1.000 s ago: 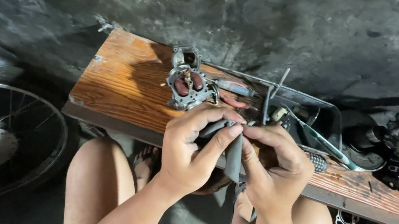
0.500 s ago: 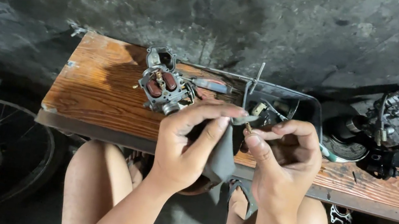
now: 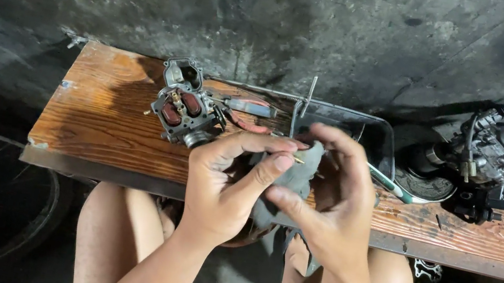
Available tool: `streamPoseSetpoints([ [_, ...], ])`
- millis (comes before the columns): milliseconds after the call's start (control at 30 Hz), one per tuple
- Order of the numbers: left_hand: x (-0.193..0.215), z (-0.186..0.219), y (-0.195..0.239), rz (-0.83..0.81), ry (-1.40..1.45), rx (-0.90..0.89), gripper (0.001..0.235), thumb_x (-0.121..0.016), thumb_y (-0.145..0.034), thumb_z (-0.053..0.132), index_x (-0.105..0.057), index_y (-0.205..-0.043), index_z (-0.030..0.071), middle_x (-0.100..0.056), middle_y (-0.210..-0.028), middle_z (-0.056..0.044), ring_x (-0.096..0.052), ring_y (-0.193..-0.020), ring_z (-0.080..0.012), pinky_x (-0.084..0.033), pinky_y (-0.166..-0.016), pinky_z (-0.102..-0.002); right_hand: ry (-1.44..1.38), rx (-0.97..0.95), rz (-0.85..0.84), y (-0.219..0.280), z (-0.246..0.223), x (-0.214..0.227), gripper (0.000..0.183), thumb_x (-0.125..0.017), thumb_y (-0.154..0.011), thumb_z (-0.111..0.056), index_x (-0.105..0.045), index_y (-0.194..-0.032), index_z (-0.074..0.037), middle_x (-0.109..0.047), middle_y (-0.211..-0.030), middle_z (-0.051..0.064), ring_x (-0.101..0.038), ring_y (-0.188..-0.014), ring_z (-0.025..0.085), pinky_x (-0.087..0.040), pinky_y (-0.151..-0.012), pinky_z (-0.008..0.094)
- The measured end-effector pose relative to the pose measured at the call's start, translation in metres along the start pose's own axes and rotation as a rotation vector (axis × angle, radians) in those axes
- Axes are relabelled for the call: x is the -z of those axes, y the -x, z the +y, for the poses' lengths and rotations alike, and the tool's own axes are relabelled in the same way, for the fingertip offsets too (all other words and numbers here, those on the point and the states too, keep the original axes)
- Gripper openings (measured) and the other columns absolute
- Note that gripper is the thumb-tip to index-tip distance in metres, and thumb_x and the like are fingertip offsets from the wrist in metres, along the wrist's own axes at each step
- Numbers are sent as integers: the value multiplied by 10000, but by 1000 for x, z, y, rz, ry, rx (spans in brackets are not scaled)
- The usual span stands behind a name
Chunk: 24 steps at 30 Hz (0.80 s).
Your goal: The person cleans a carburetor by scrubbing small metal parts with a toothbrush and wiping them with a cloth. They then reassemble the carburetor components on a wooden workbench using a screwdriver.
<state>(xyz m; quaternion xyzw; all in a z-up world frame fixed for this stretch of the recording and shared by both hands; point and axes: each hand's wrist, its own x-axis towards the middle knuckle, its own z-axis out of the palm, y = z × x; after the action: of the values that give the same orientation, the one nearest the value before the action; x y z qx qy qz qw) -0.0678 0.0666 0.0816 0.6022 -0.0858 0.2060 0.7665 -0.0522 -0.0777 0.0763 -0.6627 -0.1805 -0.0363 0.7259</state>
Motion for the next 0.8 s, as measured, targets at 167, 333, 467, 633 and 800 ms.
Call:
streamPoseSetpoints([
  [167, 2, -9, -1, -37, 48, -88, 129, -731, -914, 13, -729, -1043, 12, -716, -1219, -153, -677, -1111, -203, -536, -1039, -311, 48, 22, 77, 4, 12, 6, 451, -756, -824, 63, -611, -1250, 35, -701, -1124, 124, -655, -956, 163, -557, -858, 260],
  [333, 8, -15, 2, -9, 26, -87, 139, -767, -892, 10, -764, -1031, 8, -642, -1213, -100, -607, -1058, -158, -533, -867, -250, -19, 0, 230, 6, 14, 0, 304, -692, -903, 43, -613, -1191, -9, -681, -1092, 69, -610, -938, 113, -489, -875, 224],
  [467, 15, -17, 9, -14, 200, -63, 150, -742, -896, -81, -728, -1038, -36, -695, -1151, -138, -693, -963, -185, -606, -830, -262, 43, 41, 259, 9, 10, 0, 365, -680, -922, 52, -545, -1250, -36, -625, -1070, 50, -562, -897, 92, -471, -797, 193],
  [633, 21, -15, 14, 23, 107, -64, 143, -755, -883, -101, -735, -1015, -47, -741, -1070, -110, -599, -745, -73, -450, -627, -168, 193, 180, 48, 11, 8, -4, 406, -642, -840, 80, -608, -1242, 32, -653, -1236, 143, -615, -1032, 199, -492, -929, 281],
  [800, 28, 2, 15, 41, -231, -213, 151, -811, -820, -22, -739, -952, -11, -761, -995, -100, -703, -864, -175, -564, -811, -271, 70, 129, 26, 11, 8, -10, 259, -632, -888, 54, -692, -1140, 44, -677, -1154, 125, -533, -821, 108, -380, -667, 183],
])
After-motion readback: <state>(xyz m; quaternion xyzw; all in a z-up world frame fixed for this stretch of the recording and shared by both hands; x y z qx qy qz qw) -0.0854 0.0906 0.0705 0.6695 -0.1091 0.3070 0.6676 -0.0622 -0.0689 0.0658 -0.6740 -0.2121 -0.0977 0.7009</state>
